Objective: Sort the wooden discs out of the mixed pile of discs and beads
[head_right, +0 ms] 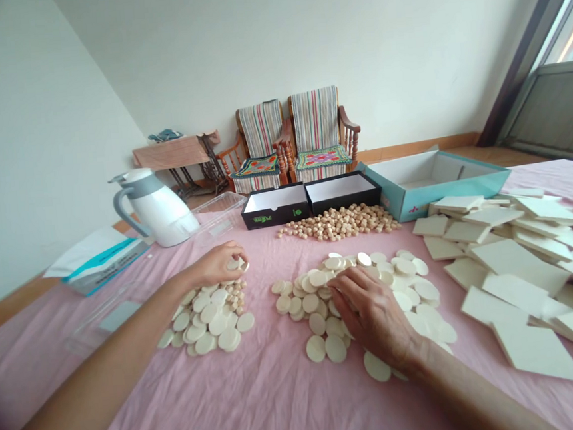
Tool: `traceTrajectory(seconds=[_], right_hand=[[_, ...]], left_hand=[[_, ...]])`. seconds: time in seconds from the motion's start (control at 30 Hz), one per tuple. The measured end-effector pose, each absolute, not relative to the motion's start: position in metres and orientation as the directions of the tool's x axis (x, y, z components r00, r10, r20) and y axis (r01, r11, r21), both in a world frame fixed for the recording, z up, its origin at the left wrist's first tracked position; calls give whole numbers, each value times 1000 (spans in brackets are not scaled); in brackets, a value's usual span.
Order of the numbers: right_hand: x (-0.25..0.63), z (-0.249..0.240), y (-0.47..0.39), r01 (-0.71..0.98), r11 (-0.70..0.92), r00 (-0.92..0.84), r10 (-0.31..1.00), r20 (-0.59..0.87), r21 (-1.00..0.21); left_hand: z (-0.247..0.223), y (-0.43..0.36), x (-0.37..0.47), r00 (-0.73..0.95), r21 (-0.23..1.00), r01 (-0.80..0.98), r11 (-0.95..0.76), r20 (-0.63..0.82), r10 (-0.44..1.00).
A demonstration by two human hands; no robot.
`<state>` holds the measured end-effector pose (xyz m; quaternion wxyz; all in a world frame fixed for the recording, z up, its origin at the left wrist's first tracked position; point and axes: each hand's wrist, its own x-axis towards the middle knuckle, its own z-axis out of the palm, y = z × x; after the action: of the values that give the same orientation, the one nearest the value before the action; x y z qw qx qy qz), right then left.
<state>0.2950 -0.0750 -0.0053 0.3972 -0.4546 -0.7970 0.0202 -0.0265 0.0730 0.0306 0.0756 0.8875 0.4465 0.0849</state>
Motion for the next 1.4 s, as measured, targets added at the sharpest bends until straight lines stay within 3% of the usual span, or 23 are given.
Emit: traceTrajectory(seconds=[0.13, 0.2, 0.5, 0.63, 0.7, 0.83, 0.9, 1.17, 1.4], right_hand=[[295, -5, -75, 708, 586, -278, 744, 607, -395], [294, -4, -75, 707, 589, -279, 741, 610, -391], [294, -5, -74, 704, 591, -280, 740, 611, -394], [294, -6, -73, 694, 602, -283, 733, 619, -396], [294, -6, -73, 691, 604, -285, 732, 619, -396], [294, -7, -73, 689, 607, -288, 731, 619, -396], [294, -7, -73, 689, 608, -286, 729, 622, -395], [295, -5, -73, 698, 602, -296, 736, 609, -388], [294, -3, -74, 697, 607, -292, 726, 623, -382]], left_hand=[[33, 73, -34, 533, 487, 721, -493, 66, 844], [32, 73, -35, 509, 560, 701, -442, 42, 860], [30, 66, -30, 429, 555, 739, -383, 50, 902], [39, 51, -10, 584, 633, 633, -446, -12, 811], [41, 50, 1, 583, 571, 656, -493, 30, 812], [30, 63, 12, 515, 216, 821, -528, 119, 849], [21, 69, 14, 527, 139, 831, -539, 115, 842], [11, 93, 38, 585, 81, 802, -592, 95, 805], [21, 111, 71, 513, 161, 811, -563, 266, 816]])
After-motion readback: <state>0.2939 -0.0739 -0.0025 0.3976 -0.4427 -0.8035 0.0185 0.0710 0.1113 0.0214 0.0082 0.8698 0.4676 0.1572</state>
